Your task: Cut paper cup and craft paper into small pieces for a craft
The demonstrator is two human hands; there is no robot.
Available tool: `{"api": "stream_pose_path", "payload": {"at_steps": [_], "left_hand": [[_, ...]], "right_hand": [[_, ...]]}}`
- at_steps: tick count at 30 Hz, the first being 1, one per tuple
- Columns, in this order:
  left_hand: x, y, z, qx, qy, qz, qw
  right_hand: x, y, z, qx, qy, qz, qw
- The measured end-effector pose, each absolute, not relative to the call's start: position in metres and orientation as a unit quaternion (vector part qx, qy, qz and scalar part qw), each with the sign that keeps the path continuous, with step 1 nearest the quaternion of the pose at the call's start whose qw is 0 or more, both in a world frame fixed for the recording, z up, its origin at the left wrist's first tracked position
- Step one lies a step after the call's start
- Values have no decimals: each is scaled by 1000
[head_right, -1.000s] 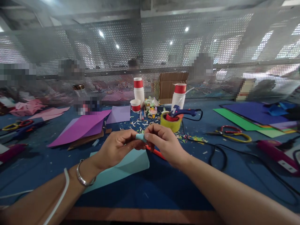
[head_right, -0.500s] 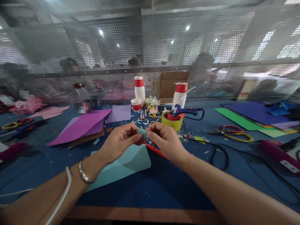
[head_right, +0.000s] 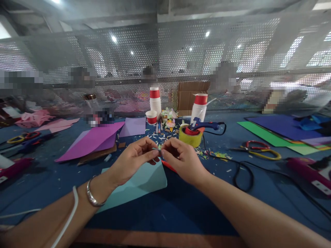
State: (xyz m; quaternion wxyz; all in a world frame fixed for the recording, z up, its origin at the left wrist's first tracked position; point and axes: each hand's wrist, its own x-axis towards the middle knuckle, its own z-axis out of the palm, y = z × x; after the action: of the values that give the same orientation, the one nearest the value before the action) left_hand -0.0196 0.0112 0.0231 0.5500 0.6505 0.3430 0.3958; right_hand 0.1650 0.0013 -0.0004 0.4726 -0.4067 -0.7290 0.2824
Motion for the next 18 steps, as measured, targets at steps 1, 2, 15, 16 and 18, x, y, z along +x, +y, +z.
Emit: {"api": "stream_pose_path", "payload": {"at_steps": [1, 2, 15, 16, 18], "left_hand": [[-19, 11, 24, 642, 341, 403, 556], [-18, 12, 24, 634, 341, 409, 562], [-22, 16, 24, 519, 392, 396, 648], [-22, 17, 24, 515, 390, 397, 652], [-22, 17, 23, 507, 385, 405, 656]], "right_hand": [[165, 0, 0, -406, -735, 268, 471], [165, -1, 1, -405, -742, 255, 470], [164, -4, 4, -392, -781, 180, 451], [164, -4, 4, -395, -779, 180, 453], [163, -3, 3, -402, -774, 182, 455]]}}
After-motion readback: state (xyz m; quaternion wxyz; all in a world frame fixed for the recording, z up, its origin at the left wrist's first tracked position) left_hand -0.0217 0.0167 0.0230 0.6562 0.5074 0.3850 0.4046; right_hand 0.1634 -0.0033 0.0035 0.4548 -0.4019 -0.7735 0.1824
